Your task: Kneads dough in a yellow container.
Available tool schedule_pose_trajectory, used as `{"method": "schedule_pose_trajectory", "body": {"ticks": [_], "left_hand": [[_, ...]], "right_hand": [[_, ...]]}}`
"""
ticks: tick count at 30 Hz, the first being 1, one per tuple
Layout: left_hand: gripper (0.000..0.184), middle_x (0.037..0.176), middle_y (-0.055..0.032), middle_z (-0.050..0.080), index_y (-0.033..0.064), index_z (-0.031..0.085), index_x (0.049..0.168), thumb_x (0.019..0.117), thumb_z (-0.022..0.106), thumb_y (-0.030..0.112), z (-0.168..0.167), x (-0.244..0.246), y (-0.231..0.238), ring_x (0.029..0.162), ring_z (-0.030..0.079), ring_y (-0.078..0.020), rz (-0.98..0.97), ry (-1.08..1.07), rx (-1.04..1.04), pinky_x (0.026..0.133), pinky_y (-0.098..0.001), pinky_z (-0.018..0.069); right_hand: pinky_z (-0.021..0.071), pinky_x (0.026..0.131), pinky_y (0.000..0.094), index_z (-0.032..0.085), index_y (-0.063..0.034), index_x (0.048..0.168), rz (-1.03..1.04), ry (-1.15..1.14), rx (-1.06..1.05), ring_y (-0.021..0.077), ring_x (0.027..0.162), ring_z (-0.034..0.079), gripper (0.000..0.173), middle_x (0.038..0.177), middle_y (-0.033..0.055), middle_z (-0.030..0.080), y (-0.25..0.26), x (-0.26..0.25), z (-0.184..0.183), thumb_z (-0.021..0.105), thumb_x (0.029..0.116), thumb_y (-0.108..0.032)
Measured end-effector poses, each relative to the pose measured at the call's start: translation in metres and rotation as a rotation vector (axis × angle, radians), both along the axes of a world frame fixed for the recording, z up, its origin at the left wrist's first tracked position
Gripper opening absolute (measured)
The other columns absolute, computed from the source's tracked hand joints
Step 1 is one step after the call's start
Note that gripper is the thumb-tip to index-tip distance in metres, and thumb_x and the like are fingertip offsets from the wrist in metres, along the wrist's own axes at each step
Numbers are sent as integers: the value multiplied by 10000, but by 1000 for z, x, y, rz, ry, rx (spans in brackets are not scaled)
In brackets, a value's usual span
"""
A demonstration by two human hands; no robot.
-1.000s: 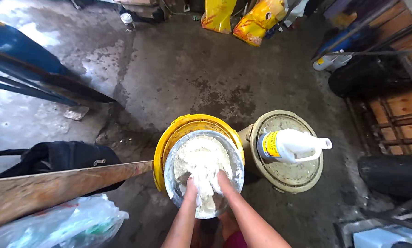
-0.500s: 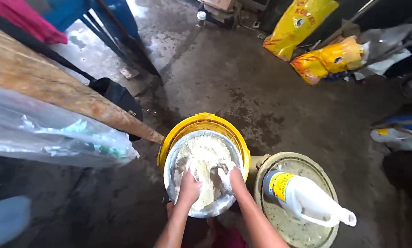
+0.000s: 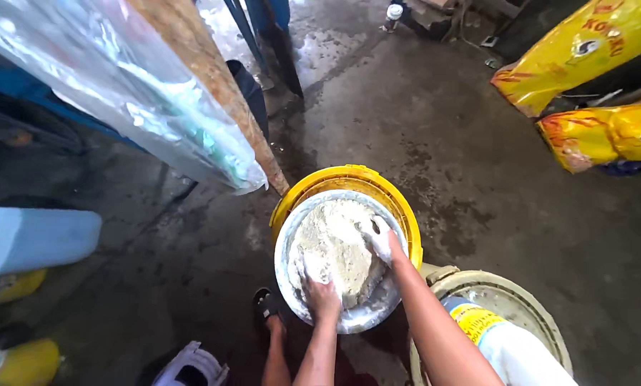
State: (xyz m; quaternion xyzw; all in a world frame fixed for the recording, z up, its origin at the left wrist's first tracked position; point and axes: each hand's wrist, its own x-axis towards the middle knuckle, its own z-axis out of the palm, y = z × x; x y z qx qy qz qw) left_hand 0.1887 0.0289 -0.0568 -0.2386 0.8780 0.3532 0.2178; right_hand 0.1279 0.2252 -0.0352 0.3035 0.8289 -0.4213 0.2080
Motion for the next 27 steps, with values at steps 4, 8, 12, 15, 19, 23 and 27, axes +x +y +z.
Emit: {"method": "schedule_pose_trajectory", "body": {"ticks": [4, 8, 12, 15, 19, 23, 27], "left_hand": [[664, 1567, -266, 411, -29, 308, 1574, 1029, 572, 244, -3, -9, 1, 1468, 401, -353, 95, 72, 175, 1223, -480, 304], [556, 1606, -200, 383, 40, 322, 1590, 1096, 413, 276, -14, -3, 5, 1494, 361, -304, 274, 48, 432, 1232, -474, 285], [558, 1537, -195, 463, 30, 440, 1512, 1123, 269, 393, -10, 4, 10, 1426, 430, -312, 569, -63, 652, 1172, -521, 364], [618, 1523, -214, 464, 43, 425, 1516, 1116, 240, 475, 3, -5, 13, 1399, 447, -352, 686, -141, 710, 1120, -584, 395], [577, 1487, -218, 478, 18, 409, 1509, 1127, 193, 393, 19, -6, 4, 1340, 475, -320, 587, -153, 834, 1086, -529, 418], [591, 1344, -180, 533, 44, 434, 1449, 1114, 125, 421, 39, -14, -6, 1160, 526, -266, 714, -184, 1046, 941, -492, 471], [499, 1429, -227, 509, -16, 420, 1479, 1138, 211, 283, 54, -6, -18, 1271, 512, -292, 463, -202, 864, 1047, -478, 446]], "right_hand": [[427, 1133, 472, 518, -4, 1460, -70, -53, -217, 292, 1313, 567, 512, 1411, 219, 592, -1, -2, -22, 504, 1085, -351], [460, 1084, 435, 552, 68, 1380, -102, -134, -295, 286, 1239, 601, 424, 1341, 252, 614, -17, 12, -31, 442, 1110, -240], [427, 1130, 399, 505, 74, 1428, 29, -120, -340, 265, 1300, 561, 409, 1401, 246, 577, -26, 22, -10, 512, 1067, -118], [434, 1110, 456, 531, 95, 1389, 187, -163, -293, 330, 1274, 574, 452, 1356, 281, 594, -46, 11, 22, 646, 997, -98], [431, 1110, 490, 500, 85, 1420, 160, -228, -270, 355, 1299, 557, 398, 1389, 287, 569, -67, 4, 37, 501, 1070, -104], [396, 1148, 519, 536, 131, 1358, 455, -299, -131, 408, 1347, 520, 392, 1407, 317, 546, -77, 2, 56, 566, 1017, -58], [415, 1141, 532, 575, 26, 1388, 381, -274, 61, 387, 1353, 533, 410, 1422, 266, 566, -71, 9, 51, 582, 1022, -159]]}}
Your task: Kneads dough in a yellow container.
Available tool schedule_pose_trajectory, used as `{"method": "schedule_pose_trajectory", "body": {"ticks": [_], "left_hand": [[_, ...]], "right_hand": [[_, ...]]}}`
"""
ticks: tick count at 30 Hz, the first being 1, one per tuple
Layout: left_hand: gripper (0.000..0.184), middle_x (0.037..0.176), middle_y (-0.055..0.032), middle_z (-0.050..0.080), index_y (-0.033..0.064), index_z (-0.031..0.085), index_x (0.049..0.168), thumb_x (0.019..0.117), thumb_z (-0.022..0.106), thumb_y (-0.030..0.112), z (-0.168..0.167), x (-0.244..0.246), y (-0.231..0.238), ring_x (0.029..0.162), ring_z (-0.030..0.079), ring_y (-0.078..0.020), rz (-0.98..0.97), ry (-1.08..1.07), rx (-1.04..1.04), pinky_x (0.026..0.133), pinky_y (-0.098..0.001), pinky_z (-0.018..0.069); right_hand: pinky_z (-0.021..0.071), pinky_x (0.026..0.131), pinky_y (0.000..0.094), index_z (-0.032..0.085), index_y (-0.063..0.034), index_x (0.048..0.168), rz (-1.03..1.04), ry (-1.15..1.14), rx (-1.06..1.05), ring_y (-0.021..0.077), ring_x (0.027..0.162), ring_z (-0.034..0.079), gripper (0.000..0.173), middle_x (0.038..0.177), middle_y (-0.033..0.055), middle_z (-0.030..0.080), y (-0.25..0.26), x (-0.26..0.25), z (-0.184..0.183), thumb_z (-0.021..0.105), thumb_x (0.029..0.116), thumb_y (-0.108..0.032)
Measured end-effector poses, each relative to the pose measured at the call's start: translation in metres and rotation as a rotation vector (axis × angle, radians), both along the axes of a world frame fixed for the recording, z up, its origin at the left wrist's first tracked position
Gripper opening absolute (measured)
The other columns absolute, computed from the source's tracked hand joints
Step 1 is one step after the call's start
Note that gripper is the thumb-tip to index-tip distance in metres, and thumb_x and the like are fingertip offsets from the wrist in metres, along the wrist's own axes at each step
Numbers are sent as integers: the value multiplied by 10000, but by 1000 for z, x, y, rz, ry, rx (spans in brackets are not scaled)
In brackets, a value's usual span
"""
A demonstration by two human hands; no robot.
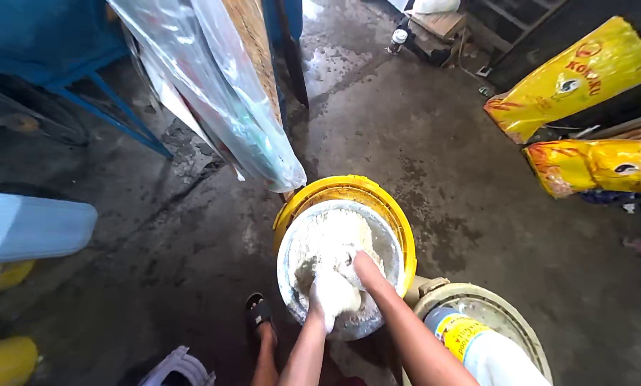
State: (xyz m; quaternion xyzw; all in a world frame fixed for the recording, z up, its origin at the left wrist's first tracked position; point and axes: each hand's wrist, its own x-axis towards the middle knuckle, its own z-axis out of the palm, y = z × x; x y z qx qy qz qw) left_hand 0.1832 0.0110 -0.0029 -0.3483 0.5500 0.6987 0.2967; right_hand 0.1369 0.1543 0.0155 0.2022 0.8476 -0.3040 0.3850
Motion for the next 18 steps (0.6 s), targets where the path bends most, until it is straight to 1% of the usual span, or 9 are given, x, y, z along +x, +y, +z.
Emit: {"method": "schedule_pose_trajectory", "body": {"ticks": [1, 2, 3, 5, 8, 11, 12, 15, 18], "left_hand": [[456, 1467, -260, 487, -57, 406, 1489, 1129, 290, 197, 1, 0, -6, 1336, 490, -313, -142, 65, -99, 1111, -470, 411], [435, 1449, -282, 512, -91, 439, 1462, 1082, 420, 121, 1, -3, -12, 1349, 503, -326, -294, 166, -216, 1142, -456, 402], [449, 1405, -273, 563, -92, 499, 1420, 1020, 549, 106, 1, -7, -17, 1330, 538, -322, -425, 255, -339, 1147, -448, 413], [464, 1386, -239, 597, -45, 593, 1357, 949, 679, 158, -1, -14, -25, 1327, 552, -332, -567, 362, -539, 1153, -473, 412], [461, 1439, -255, 547, -43, 583, 1367, 949, 672, 128, -6, -26, -31, 1367, 511, -350, -527, 386, -626, 1177, -476, 379], [397, 1405, -235, 582, -31, 618, 1331, 967, 660, 121, -5, -37, -33, 1350, 532, -328, -487, 394, -658, 1167, -449, 391], [394, 1401, -231, 587, -33, 622, 1326, 962, 663, 113, -4, -39, -34, 1351, 532, -323, -480, 402, -662, 1169, -444, 388], [386, 1374, -223, 606, -37, 635, 1304, 947, 672, 106, -3, -40, -38, 1332, 546, -316, -445, 427, -659, 1164, -444, 395], [385, 1324, -231, 634, -49, 642, 1286, 926, 675, 84, 1, -43, -38, 1284, 583, -319, -451, 478, -669, 1139, -444, 426]], "right_hand": [[423, 1136, 539, 587, -24, 1403, 6, 13, 68, 377, 1353, 539, 445, 1429, 241, 573, 5, -2, 0, 607, 1010, -232], [425, 1133, 545, 592, -50, 1413, 13, 41, 117, 375, 1351, 542, 473, 1428, 230, 578, 10, -5, 4, 615, 1007, -293], [426, 1131, 543, 597, -61, 1413, 26, 83, 149, 374, 1346, 546, 474, 1419, 227, 586, 12, -8, 12, 604, 1011, -312], [425, 1139, 521, 604, -67, 1411, 62, 194, 158, 362, 1345, 553, 426, 1409, 224, 597, 9, -22, 33, 569, 1029, -250], [434, 1125, 524, 575, -59, 1439, 111, 215, 149, 369, 1341, 558, 407, 1405, 229, 598, -7, -66, 46, 490, 1071, -211], [451, 1090, 553, 536, -28, 1445, 155, 149, 203, 388, 1327, 566, 442, 1386, 244, 601, -20, -101, 13, 468, 1086, -276], [451, 1089, 559, 538, -25, 1437, 168, 136, 198, 393, 1327, 564, 427, 1387, 245, 598, -23, -107, 3, 476, 1083, -255], [459, 1077, 566, 611, -50, 1359, 175, 143, 129, 391, 1301, 581, 350, 1347, 227, 629, -25, -101, -8, 528, 1044, -177], [482, 1046, 569, 678, -27, 1269, 123, 137, 46, 394, 1230, 623, 318, 1263, 239, 670, -11, -66, 6, 554, 1039, -209]]}}
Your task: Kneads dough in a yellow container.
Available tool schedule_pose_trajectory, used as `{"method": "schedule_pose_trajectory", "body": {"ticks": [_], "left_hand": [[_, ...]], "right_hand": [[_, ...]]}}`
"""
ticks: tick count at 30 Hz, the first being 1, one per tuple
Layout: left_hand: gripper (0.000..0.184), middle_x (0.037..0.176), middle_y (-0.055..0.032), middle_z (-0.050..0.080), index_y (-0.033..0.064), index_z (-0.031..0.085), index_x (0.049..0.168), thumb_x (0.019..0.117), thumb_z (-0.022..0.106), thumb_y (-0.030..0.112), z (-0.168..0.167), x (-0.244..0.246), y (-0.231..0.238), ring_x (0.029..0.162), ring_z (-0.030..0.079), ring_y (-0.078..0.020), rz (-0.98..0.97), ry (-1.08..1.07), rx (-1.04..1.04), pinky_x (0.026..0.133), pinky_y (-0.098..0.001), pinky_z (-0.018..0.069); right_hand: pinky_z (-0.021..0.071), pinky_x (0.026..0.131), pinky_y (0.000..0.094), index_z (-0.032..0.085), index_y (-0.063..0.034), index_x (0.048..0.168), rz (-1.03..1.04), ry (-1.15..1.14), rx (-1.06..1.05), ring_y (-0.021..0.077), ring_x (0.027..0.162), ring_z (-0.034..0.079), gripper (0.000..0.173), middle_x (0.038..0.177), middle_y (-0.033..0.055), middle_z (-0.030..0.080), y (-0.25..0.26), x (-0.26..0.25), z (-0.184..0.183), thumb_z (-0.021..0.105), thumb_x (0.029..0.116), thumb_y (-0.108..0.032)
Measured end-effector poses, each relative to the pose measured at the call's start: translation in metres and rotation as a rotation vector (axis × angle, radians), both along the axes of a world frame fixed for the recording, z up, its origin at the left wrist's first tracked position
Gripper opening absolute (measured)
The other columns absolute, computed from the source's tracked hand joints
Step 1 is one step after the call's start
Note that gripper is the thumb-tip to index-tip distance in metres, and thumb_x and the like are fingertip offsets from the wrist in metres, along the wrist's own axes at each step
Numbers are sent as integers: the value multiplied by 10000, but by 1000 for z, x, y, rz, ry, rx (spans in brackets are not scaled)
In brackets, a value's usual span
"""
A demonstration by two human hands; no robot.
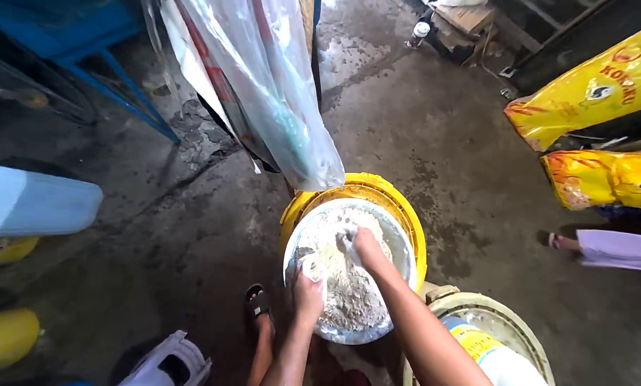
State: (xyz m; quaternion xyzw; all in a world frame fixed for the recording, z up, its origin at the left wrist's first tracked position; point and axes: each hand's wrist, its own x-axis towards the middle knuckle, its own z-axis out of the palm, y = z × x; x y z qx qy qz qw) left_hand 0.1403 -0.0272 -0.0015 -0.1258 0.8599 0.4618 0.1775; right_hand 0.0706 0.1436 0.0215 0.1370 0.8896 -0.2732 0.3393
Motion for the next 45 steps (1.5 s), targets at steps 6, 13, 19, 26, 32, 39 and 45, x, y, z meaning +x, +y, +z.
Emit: {"method": "schedule_pose_trajectory", "body": {"ticks": [6, 13, 19, 26, 32, 39, 45], "left_hand": [[519, 1452, -288, 527, -87, 538, 1405, 931, 661, 83, 9, -31, 12, 1387, 495, -382, -291, -32, -88, 1188, -488, 364], [409, 1277, -239, 650, -87, 580, 1328, 971, 665, 95, 10, -43, 36, 1221, 618, -271, -225, -219, 208, 1086, -422, 470], [454, 1259, -255, 655, -72, 586, 1339, 900, 653, 22, 17, -73, 19, 1218, 619, -347, -442, -115, -66, 1070, -518, 470], [632, 1592, -318, 323, -54, 433, 1505, 961, 673, 161, 2, -94, 11, 1466, 374, -439, -963, -156, -450, 1195, -523, 344], [475, 1371, -270, 595, -70, 531, 1408, 968, 615, 89, 7, -97, 11, 1326, 549, -391, -1119, -157, -391, 1142, -518, 405], [706, 1607, -284, 315, 55, 381, 1570, 950, 682, 210, -10, -79, 5, 1432, 432, -418, -1131, -148, -551, 1147, -522, 414], [467, 1391, -263, 585, -58, 518, 1430, 1006, 584, 124, 8, -91, 1, 1344, 537, -389, -1167, -161, -490, 1148, -514, 399]], "right_hand": [[377, 1173, 520, 560, 117, 1365, -55, -52, -51, 413, 1385, 505, 382, 1426, 302, 557, 14, 62, 25, 426, 1090, -112], [438, 1098, 574, 557, 74, 1381, -110, -164, -20, 431, 1322, 553, 400, 1425, 293, 549, -5, 61, 30, 444, 1085, -169], [405, 1138, 547, 524, 113, 1400, -314, -136, 35, 431, 1366, 516, 395, 1461, 308, 519, -1, 75, 34, 380, 1074, -57], [443, 1120, 522, 588, 42, 1379, -460, -26, 12, 382, 1322, 572, 398, 1396, 258, 597, -28, 57, -20, 452, 1087, -192], [405, 1152, 509, 541, 102, 1389, -699, -95, 65, 386, 1366, 529, 401, 1422, 283, 565, -11, 77, 16, 438, 1076, -128], [439, 1126, 532, 487, 86, 1447, -591, -223, 1, 408, 1364, 527, 460, 1491, 297, 490, -59, 83, -4, 466, 1077, -186], [443, 1109, 525, 598, 86, 1326, -540, -199, -13, 401, 1326, 560, 370, 1375, 277, 599, -64, 78, 9, 414, 1082, -122]]}}
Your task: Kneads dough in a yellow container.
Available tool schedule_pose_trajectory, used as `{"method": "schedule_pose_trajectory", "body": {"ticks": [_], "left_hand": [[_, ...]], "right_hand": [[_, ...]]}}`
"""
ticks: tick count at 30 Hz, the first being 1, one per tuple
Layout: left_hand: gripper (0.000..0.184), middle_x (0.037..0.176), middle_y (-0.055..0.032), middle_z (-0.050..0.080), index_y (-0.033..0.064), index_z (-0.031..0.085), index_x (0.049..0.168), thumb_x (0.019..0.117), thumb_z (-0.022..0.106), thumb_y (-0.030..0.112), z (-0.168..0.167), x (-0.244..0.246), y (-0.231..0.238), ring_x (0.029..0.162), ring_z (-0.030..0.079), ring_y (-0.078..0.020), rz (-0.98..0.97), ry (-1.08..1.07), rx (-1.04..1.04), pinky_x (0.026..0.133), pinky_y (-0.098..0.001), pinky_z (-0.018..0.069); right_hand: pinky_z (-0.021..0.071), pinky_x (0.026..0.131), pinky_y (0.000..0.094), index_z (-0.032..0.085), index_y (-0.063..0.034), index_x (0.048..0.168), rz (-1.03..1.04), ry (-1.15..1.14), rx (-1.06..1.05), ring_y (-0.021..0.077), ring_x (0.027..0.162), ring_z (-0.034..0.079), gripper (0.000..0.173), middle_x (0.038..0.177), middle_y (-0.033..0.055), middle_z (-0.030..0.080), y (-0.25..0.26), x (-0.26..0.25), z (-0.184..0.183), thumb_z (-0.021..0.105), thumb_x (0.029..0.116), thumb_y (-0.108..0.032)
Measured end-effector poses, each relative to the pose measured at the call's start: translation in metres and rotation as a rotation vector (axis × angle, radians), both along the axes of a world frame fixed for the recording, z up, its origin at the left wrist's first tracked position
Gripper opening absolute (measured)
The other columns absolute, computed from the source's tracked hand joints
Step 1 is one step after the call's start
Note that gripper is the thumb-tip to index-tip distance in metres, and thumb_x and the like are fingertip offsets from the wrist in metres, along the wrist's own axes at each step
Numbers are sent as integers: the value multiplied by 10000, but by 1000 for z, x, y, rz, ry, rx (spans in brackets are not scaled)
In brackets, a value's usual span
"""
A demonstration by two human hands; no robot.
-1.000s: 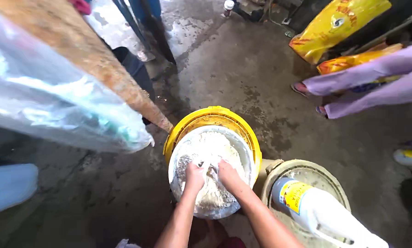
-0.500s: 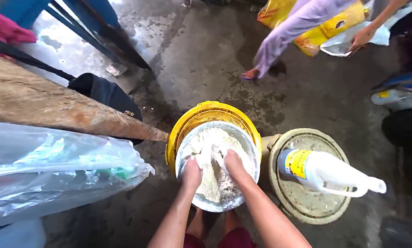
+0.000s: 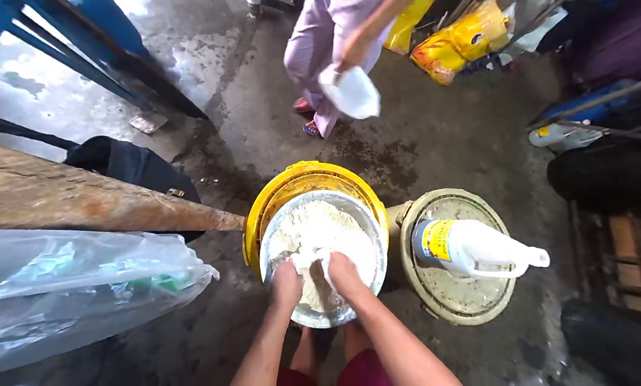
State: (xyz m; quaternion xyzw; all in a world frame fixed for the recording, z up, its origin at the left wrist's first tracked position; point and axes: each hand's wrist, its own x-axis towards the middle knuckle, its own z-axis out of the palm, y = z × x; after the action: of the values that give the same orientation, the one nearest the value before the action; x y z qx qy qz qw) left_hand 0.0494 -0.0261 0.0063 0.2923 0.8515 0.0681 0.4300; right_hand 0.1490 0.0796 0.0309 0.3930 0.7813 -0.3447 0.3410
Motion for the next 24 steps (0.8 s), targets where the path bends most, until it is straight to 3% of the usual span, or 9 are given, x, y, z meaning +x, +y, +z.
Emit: {"method": "schedule_pose_trajectory", "body": {"ticks": [2, 6, 9, 11, 13, 15, 18, 22, 24], "left_hand": [[450, 1394, -266, 587, -61, 538, 1416, 1003, 576, 113, 9, 0, -4, 1347, 536, -389, 36, 6, 45, 1157, -515, 386], [645, 1568, -339, 349, -90, 412, 1499, 946, 660, 133, -11, 15, -6, 1475, 352, -445, 220, -7, 122, 1215, -524, 302], [661, 1554, -301, 403, -47, 375, 1537, 970, 635, 170, -32, 28, 1, 1449, 414, -402, 421, -25, 250, 1202, -515, 339], [528, 1489, -277, 505, -42, 429, 1509, 1036, 556, 155, -41, 36, 7, 1407, 484, -368, 614, -35, 344, 1191, -501, 363], [468, 1500, -283, 485, -62, 426, 1500, 1098, 450, 178, -45, 42, 10, 1423, 453, -362, 891, -152, 386, 1199, -489, 335], [493, 1523, -245, 466, -36, 432, 1502, 1110, 416, 261, -53, 49, 9, 1428, 432, -332, 1186, -241, 476, 1193, -492, 340], [516, 1529, -265, 438, -41, 388, 1519, 1126, 353, 292, -56, 69, 6, 1414, 429, -364, 1338, -322, 440, 1166, -539, 356], [525, 1537, -264, 425, -30, 374, 1527, 1136, 301, 313, -34, 78, 27, 1412, 423, -370, 1374, -396, 350, 1152, -547, 357], [530, 1535, -237, 432, 3, 379, 1529, 1134, 294, 346, -26, 73, 32, 1392, 437, -350, 1490, -421, 425, 1130, -549, 373]], "right_hand": [[395, 1160, 512, 551, 112, 1376, -18, -42, 35, 401, 1390, 501, 389, 1448, 290, 542, 18, 16, 16, 435, 1072, -101], [326, 1222, 486, 443, 109, 1478, -156, 14, 42, 394, 1458, 422, 512, 1535, 304, 443, 53, 41, -8, 531, 1047, -153], [445, 1136, 482, 517, -28, 1479, -353, 229, -122, 322, 1309, 581, 642, 1406, 224, 598, 63, 28, -51, 719, 953, -336], [484, 1072, 480, 517, -26, 1455, -549, 301, -295, 308, 1230, 616, 585, 1350, 223, 622, 60, 17, -70, 709, 974, -297], [495, 1022, 446, 573, 6, 1365, -662, 325, -391, 268, 1163, 624, 461, 1281, 206, 646, 56, 13, -79, 654, 1009, -276], [497, 1029, 407, 594, 23, 1337, -641, 394, -454, 230, 1165, 620, 394, 1276, 190, 652, 53, 12, -72, 625, 1021, -210], [523, 995, 361, 567, 39, 1349, -511, 463, -456, 194, 1116, 640, 471, 1234, 179, 665, 49, 7, -51, 725, 940, -131], [420, 1148, 468, 484, 122, 1424, -234, 317, -308, 365, 1324, 553, 529, 1397, 306, 565, 48, -1, -32, 666, 974, -88], [409, 1152, 459, 490, 127, 1411, -50, 294, -323, 370, 1333, 540, 492, 1403, 309, 555, 46, 0, -24, 636, 985, -73]]}}
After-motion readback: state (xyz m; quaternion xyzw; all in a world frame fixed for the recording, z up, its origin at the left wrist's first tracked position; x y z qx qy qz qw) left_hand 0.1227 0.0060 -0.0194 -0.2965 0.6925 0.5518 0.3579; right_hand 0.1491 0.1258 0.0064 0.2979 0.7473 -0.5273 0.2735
